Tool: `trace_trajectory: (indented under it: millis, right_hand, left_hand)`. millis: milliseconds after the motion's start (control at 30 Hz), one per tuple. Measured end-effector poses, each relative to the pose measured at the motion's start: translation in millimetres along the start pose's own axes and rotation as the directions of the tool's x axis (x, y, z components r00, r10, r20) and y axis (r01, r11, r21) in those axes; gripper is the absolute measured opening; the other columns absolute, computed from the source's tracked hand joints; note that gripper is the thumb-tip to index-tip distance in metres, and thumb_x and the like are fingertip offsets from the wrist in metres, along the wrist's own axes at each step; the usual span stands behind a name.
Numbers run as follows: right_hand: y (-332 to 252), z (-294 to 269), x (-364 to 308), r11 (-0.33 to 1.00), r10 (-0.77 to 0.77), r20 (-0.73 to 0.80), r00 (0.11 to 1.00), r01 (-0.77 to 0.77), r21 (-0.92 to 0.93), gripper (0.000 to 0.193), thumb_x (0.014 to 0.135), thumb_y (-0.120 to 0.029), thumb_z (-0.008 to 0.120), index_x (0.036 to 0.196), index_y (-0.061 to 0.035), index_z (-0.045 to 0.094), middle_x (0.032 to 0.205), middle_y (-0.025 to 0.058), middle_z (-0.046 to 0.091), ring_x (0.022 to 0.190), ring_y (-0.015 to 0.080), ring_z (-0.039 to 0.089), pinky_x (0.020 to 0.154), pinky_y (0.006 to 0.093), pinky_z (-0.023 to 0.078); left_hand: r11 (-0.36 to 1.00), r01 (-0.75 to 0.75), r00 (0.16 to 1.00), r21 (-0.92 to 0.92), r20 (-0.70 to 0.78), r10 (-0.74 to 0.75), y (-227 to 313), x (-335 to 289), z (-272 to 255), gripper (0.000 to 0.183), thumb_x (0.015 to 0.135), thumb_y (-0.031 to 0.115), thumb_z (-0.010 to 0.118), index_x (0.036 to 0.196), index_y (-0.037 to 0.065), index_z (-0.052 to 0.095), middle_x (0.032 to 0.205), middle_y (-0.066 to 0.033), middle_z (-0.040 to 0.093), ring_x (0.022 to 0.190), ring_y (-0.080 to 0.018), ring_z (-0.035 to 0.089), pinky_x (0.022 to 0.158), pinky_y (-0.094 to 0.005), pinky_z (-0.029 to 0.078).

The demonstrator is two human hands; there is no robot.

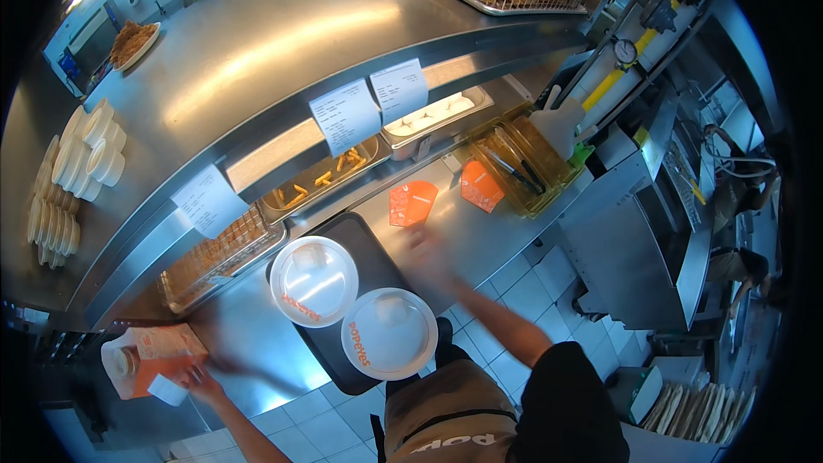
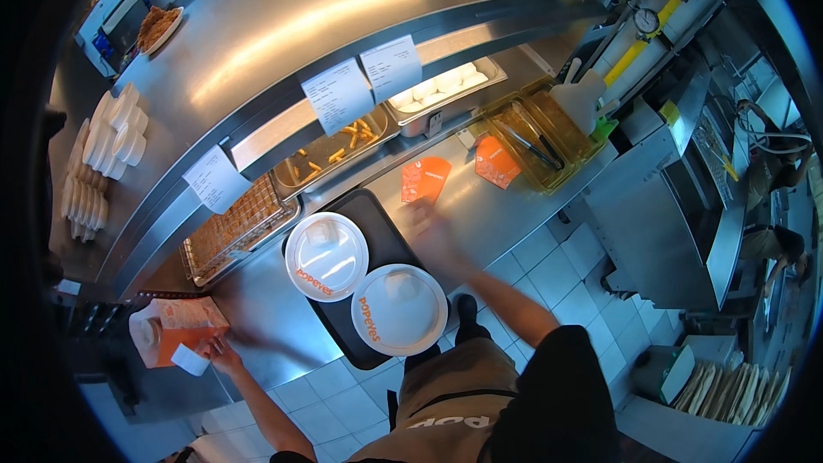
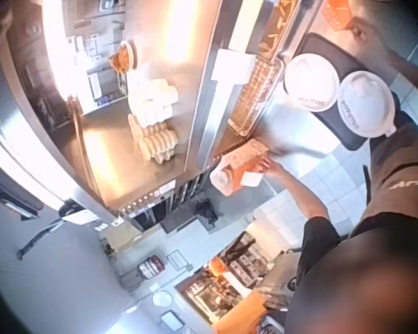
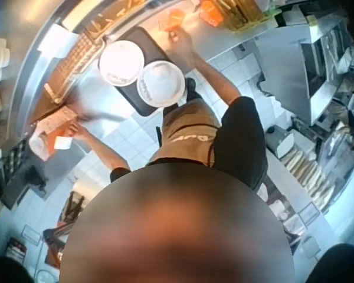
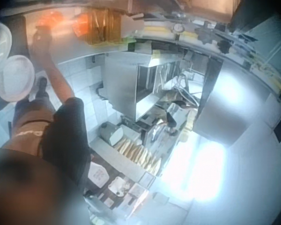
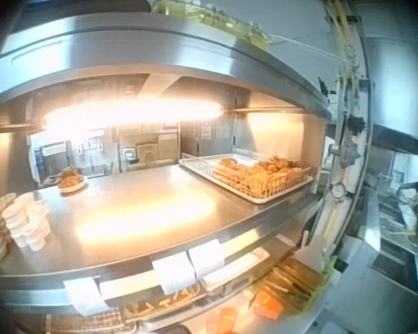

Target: The person assembles multiple meal orders at a fast-food counter. They use tongs to place fried chicken and french fries onto plates and into branded boxes, add sauce cups, and arrange the completed orders on a tray for pickup.

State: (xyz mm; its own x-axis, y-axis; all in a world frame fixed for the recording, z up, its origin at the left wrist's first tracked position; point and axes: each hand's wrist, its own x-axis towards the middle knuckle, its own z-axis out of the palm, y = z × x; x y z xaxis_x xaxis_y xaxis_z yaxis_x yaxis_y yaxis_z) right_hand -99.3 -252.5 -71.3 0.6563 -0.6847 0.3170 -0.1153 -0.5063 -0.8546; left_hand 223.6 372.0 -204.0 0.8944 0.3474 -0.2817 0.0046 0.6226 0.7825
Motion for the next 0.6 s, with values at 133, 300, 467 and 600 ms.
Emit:
trace_trajectory:
  millis: [133, 300, 467, 600]
  right_hand:
    - [151.1, -203.1, 66.6, 0.662, -0.231, -0.293, 0.928, -0.07, -0.746, 0.03, 0.08, -0.002, 0.06, 0.11, -0.0008, 0.061, 0.104, 0.0208, 0.056, 0.093, 0.0379, 0.061, 0.082, 0.0436, 0.051]
    - [258.7, -282.1, 87.9, 0.403, 0.419, -0.035, 0.908, -0.22, -0.888, 0.028, 0.083, -0.016, 0.068, 0.109, -0.0064, 0.064, 0.107, 0.0202, 0.064, 0.096, 0.04, 0.065, 0.08, 0.0496, 0.054]
    - [212.5, -312.3, 49.9, 0.514, 0.214, -0.081, 0.973, -0.183, -0.838, 0.02, 0.089, -0.01, 0.063, 0.108, -0.0038, 0.062, 0.102, 0.0181, 0.064, 0.096, 0.0393, 0.064, 0.078, 0.0479, 0.052]
    - [83.4, -276.4, -61.1, 0.728, 0.185, -0.175, 0.967, -0.255, -0.637, 0.014, 0.094, -0.008, 0.058, 0.106, 0.0002, 0.061, 0.095, 0.0162, 0.063, 0.088, 0.0324, 0.064, 0.072, 0.0423, 0.05]
  left_hand:
    - [0.953, 0.302, 0.952, 0.032, 0.048, -0.303, -24.9, -68.9, 9.7, 0.046, 0.099, 0.033, 0.051, 0.137, 0.008, 0.048, 0.122, -0.014, 0.057, 0.117, -0.0279, 0.054, 0.104, -0.0439, 0.045]
    - [0.802, 0.217, 0.91, 0.556, 0.181, -0.372, -95.1, -309.6, 103.2, 0.041, 0.087, 0.009, 0.055, 0.128, 0.006, 0.054, 0.102, -0.0111, 0.064, 0.096, -0.0239, 0.062, 0.084, -0.042, 0.054]
    - [0.598, -0.053, 0.547, 0.8, 0.524, -0.653, -124.0, -475.8, 219.2, 0.023, 0.092, -0.001, 0.059, 0.114, 0.0, 0.063, 0.101, -0.0093, 0.066, 0.091, -0.015, 0.065, 0.083, -0.0291, 0.053]
    - [0.674, -0.118, 0.305, 0.73, 0.672, -0.674, -144.2, -536.8, 261.6, 0.031, 0.094, 0.0, 0.06, 0.125, 0.003, 0.059, 0.12, -0.0088, 0.062, 0.111, -0.0148, 0.061, 0.095, -0.0312, 0.05]
